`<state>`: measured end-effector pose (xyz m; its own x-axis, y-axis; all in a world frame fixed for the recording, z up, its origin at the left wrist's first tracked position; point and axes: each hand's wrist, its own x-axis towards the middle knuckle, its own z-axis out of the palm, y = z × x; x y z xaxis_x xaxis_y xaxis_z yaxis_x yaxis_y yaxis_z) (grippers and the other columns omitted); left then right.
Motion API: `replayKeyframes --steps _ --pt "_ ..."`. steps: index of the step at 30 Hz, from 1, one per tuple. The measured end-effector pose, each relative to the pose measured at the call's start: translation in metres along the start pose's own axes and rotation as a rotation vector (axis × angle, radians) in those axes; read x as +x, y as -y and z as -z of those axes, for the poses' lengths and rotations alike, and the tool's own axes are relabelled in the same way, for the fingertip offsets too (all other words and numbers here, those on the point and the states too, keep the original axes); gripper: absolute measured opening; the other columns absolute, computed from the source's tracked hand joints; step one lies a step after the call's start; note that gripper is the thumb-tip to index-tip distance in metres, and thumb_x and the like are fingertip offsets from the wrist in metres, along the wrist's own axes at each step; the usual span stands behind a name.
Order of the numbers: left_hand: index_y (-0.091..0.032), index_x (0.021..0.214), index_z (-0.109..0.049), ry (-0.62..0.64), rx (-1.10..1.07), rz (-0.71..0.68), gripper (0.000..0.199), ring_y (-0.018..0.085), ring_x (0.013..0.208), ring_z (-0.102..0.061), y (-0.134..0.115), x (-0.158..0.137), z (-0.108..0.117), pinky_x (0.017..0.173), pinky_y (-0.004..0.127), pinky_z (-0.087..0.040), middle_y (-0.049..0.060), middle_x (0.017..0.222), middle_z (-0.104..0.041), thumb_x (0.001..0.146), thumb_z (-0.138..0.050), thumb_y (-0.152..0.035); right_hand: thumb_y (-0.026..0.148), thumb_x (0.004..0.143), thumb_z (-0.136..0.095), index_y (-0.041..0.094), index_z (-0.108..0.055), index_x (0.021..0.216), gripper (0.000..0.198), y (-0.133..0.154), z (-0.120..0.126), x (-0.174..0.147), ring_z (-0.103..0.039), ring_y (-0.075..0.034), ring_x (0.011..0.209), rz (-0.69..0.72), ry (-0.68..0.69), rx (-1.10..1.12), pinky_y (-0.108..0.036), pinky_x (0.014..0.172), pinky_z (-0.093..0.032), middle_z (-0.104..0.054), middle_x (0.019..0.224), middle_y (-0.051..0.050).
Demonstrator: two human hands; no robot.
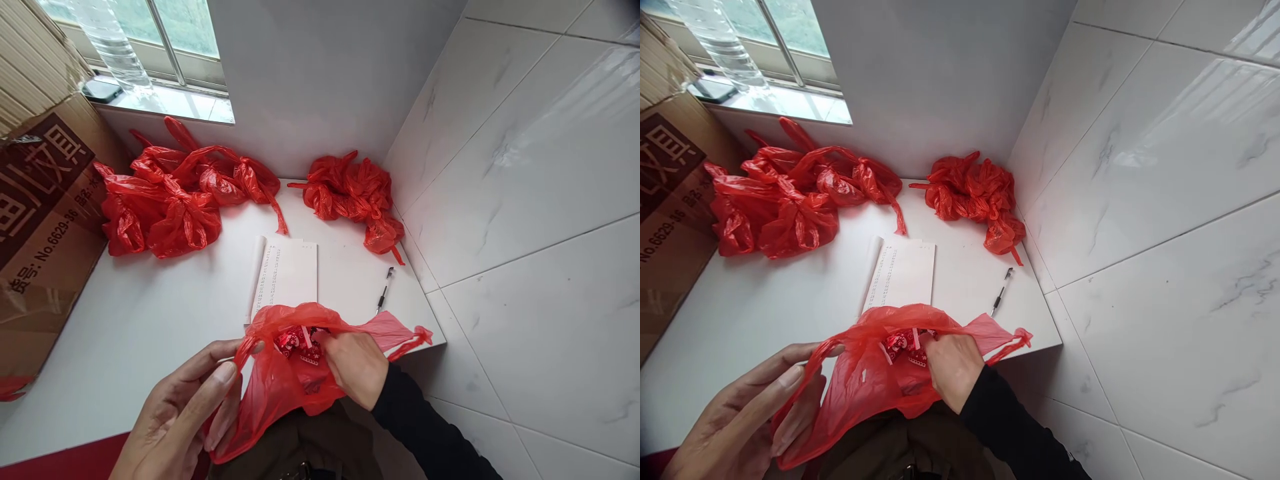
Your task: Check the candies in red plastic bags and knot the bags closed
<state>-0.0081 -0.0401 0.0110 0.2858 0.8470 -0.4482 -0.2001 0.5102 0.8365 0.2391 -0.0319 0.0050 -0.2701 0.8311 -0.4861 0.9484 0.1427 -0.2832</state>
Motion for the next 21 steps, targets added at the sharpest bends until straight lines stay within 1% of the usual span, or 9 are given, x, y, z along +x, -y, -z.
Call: replayKeyframes --steps 4,7,10,13,15,17,19,21 --pt "-0.027 0.117 -0.068 0.010 -0.060 0.003 0.032 0.010 0.046 -0.037 -0.004 0.001 -0.007 0.045 0.020 -0.040 -0.005 0.052 -0.042 0.091 -0.062 -0.046 0.007 0.087 -0.052 0.016 -0.063 0.112 0.029 -0.006 0.004 -0.004 -0.070 -0.027 0.083 -0.008 -0.013 -0.065 -0.032 0.066 -0.043 -0.073 0.095 -0.013" --pt "-0.027 0.120 -0.066 0.032 -0.071 -0.010 0.033 0.009 0.046 -0.036 -0.007 0.000 -0.012 0.046 0.019 -0.039 -0.005 0.052 -0.043 0.092 -0.061 -0.044 0.005 0.091 -0.044 0.014 -0.063 0.111 0.029 -0.007 0.009 -0.005 -0.070 -0.028 0.081 -0.070 -0.052 -0.101 -0.032 0.065 -0.043 -0.073 0.091 -0.014" --pt "-0.024 0.122 -0.064 0.024 -0.024 0.011 0.038 0.010 0.047 -0.036 -0.008 0.000 -0.015 0.046 0.020 -0.037 -0.005 0.052 -0.042 0.092 -0.061 -0.047 0.002 0.090 -0.044 0.014 -0.064 0.106 0.029 -0.010 0.012 -0.003 -0.071 -0.028 0.083 -0.107 -0.064 -0.116 -0.032 0.067 -0.043 -0.073 0.089 -0.014" --pt "-0.023 0.126 -0.062 0.028 0.052 0.051 0.042 0.011 0.052 -0.038 -0.009 0.000 -0.016 0.050 0.021 -0.038 -0.004 0.055 -0.042 0.091 -0.062 -0.047 0.005 0.089 -0.048 0.017 -0.064 0.110 0.029 -0.013 0.012 -0.002 -0.071 -0.026 0.084 -0.098 -0.048 -0.110 -0.031 0.067 -0.042 -0.074 0.092 -0.011" --pt "-0.024 0.123 -0.063 0.026 0.046 0.015 0.038 0.011 0.052 -0.039 -0.008 0.002 -0.016 0.051 0.021 -0.039 -0.004 0.056 -0.041 0.091 -0.062 -0.046 0.007 0.090 -0.050 0.019 -0.065 0.108 0.027 -0.015 0.011 -0.005 -0.071 -0.024 0.084 -0.084 -0.029 -0.110 -0.030 0.066 -0.041 -0.074 0.092 -0.010" --pt "-0.025 0.118 -0.065 0.012 0.005 -0.025 0.032 0.011 0.052 -0.039 -0.007 0.003 -0.015 0.051 0.021 -0.039 -0.004 0.056 -0.041 0.093 -0.060 -0.044 0.008 0.087 -0.052 0.019 -0.067 0.099 0.022 -0.016 0.008 -0.009 -0.070 -0.023 0.081 -0.064 0.006 -0.115 -0.029 0.064 -0.040 -0.074 0.088 -0.009" --pt "-0.026 0.113 -0.066 0.006 -0.022 -0.030 0.026 0.011 0.053 -0.041 -0.006 0.003 -0.015 0.052 0.022 -0.040 -0.004 0.057 -0.041 0.095 -0.058 -0.043 0.007 0.084 -0.054 0.018 -0.068 0.091 0.019 -0.015 0.007 -0.012 -0.070 -0.023 0.079 -0.051 0.041 -0.125 -0.029 0.062 -0.038 -0.073 0.083 -0.009" --pt "-0.027 0.109 -0.067 0.016 -0.035 -0.024 0.022 0.011 0.054 -0.041 -0.005 0.001 -0.014 0.053 0.022 -0.040 -0.004 0.057 -0.041 0.096 -0.057 -0.042 0.006 0.082 -0.054 0.018 -0.068 0.092 0.021 -0.014 0.008 -0.016 -0.070 -0.024 0.079 -0.050 0.055 -0.138 -0.029 0.062 -0.038 -0.073 0.082 -0.009"
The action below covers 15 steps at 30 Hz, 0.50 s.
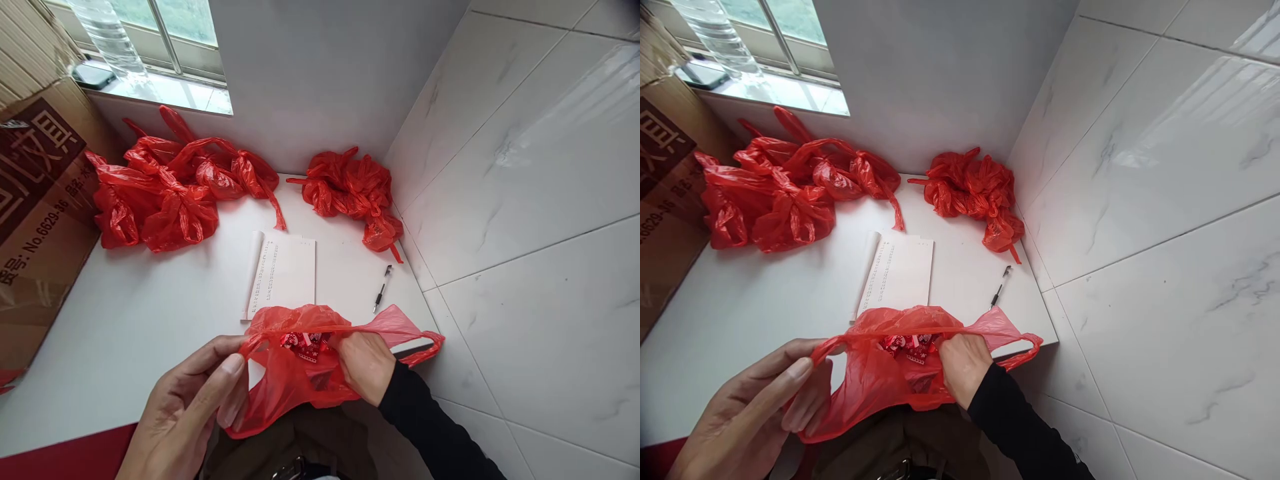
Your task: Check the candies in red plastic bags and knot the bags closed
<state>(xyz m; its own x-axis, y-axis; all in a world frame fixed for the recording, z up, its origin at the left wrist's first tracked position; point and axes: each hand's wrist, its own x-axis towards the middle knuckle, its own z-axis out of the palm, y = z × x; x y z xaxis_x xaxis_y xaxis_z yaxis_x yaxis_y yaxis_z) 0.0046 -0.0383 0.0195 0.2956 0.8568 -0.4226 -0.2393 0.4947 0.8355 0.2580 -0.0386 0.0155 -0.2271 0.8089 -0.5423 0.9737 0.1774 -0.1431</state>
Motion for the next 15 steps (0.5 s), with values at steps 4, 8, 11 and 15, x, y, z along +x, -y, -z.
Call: replayKeyframes --steps 4,8,11,15 --pt "-0.026 0.099 -0.067 -0.044 -0.041 -0.045 0.018 0.012 0.055 -0.041 0.001 -0.003 0.002 0.054 0.025 -0.041 -0.004 0.058 -0.041 0.093 -0.060 -0.042 0.006 0.084 -0.052 0.018 -0.068 0.097 0.024 0.001 0.004 -0.005 -0.070 -0.025 0.077 0.000 0.008 -0.029 -0.030 0.060 -0.037 -0.072 0.080 -0.010" --pt "-0.025 0.093 -0.069 -0.090 -0.023 -0.055 0.020 0.013 0.059 -0.047 0.001 -0.003 0.002 0.060 0.026 -0.044 -0.002 0.059 -0.044 0.091 -0.063 -0.044 0.006 0.080 -0.058 0.018 -0.069 0.088 0.018 0.001 0.002 -0.005 -0.070 -0.026 0.074 0.057 0.072 -0.037 -0.030 0.061 -0.040 -0.070 0.074 -0.009" --pt "-0.026 0.093 -0.069 -0.116 0.021 -0.025 0.020 0.015 0.066 -0.052 -0.001 -0.003 -0.001 0.065 0.024 -0.047 -0.001 0.065 -0.052 0.087 -0.068 -0.046 0.009 0.088 -0.053 0.019 -0.069 0.106 0.026 -0.001 0.006 -0.013 -0.069 -0.025 0.081 0.059 0.010 0.002 -0.032 0.067 -0.046 -0.071 0.083 -0.009" --pt "-0.025 0.077 -0.069 -0.222 0.028 -0.060 0.027 0.016 0.069 -0.052 -0.008 -0.012 -0.004 0.066 0.026 -0.048 0.000 0.067 -0.056 0.077 -0.076 -0.051 0.013 0.101 -0.042 0.023 -0.056 0.134 0.037 -0.007 0.030 -0.046 -0.063 -0.023 0.098 0.208 -0.434 0.204 -0.037 0.085 -0.052 -0.067 0.105 -0.008"
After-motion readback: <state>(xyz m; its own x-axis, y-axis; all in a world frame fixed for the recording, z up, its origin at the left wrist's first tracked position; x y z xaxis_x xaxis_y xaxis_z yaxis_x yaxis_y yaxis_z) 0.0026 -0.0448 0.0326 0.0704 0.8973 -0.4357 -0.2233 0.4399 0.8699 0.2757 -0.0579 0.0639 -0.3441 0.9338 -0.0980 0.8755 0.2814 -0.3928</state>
